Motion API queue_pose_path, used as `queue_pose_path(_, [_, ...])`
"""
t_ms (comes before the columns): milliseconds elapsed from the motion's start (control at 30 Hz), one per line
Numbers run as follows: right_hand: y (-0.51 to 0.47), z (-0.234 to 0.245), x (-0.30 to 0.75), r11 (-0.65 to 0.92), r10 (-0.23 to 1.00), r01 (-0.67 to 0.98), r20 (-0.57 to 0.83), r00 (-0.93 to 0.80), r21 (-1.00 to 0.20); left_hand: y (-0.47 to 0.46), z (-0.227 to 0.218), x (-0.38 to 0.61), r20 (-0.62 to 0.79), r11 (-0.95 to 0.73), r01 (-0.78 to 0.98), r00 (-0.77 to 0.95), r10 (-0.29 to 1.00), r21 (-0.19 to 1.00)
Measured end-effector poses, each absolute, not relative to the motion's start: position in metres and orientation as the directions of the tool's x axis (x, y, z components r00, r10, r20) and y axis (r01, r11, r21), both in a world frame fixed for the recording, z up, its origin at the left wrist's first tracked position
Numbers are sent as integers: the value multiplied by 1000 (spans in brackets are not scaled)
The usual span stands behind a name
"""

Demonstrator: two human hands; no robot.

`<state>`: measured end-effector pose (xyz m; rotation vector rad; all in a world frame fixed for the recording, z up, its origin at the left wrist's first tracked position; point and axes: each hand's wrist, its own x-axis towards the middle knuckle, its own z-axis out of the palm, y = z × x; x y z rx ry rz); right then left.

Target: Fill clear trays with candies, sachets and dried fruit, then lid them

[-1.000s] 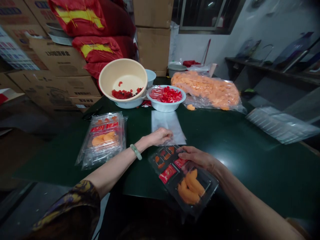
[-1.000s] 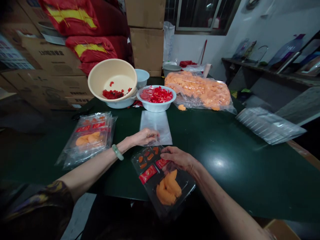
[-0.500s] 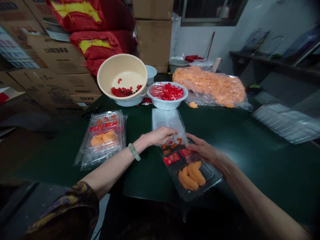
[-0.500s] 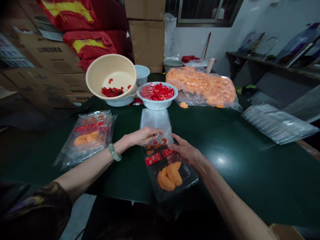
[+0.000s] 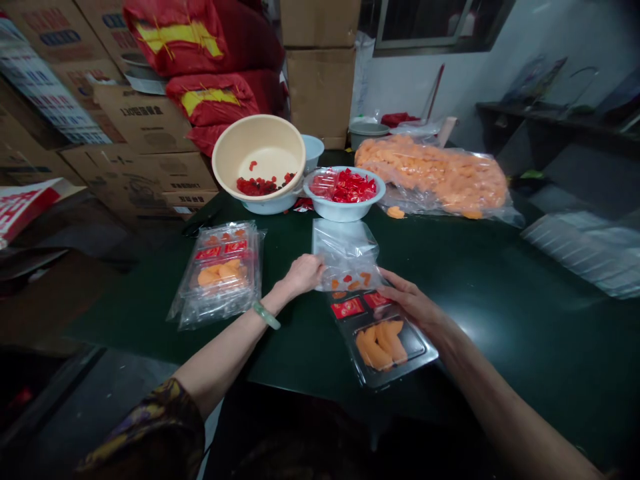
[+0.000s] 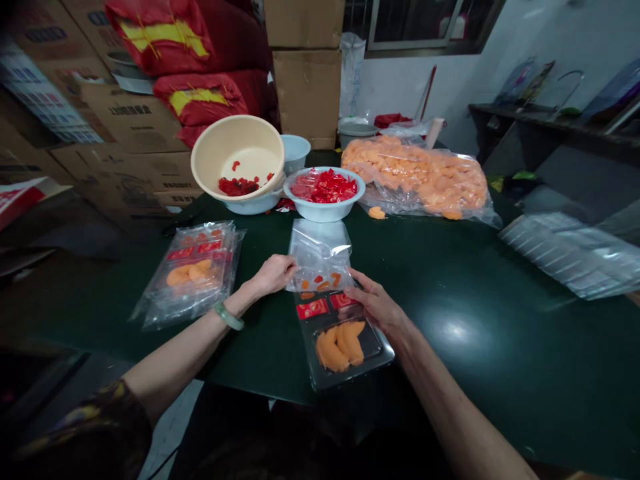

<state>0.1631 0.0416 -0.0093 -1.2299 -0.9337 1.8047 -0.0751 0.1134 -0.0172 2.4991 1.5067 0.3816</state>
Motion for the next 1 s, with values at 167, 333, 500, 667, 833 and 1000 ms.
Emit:
queue_pose_path(167, [20,-16,151,-437,899,-336,-395,-191,-834,83,-8,-97,200,-561,747,525,827,357])
queue_pose_path(333, [-29,-19,127,-425,903,-443,-407,-141,-789,36,0,-120,329,-641,674,550,767,368])
queue_pose_path(500, [-68,-14,114,-439,887,-481,-451,-99,-759,7,4,-132,339,-675,614,585,737,409])
queue_pose_path(667, [-76,-14,107,-427,899,-409,-428,-94,-807,-7,11,-139,364,-674,588,569,737,447])
queue_pose_path(833, [-82,-21,97,-431,897,-310,-440,-44,-847,-13,11,-148,336,-673,600,585,738,432])
queue_pose_path(1000, [-89,-18,85,-440,890,-242,-455,9,-865,-9,8,-157,201,-594,586,598,776,552])
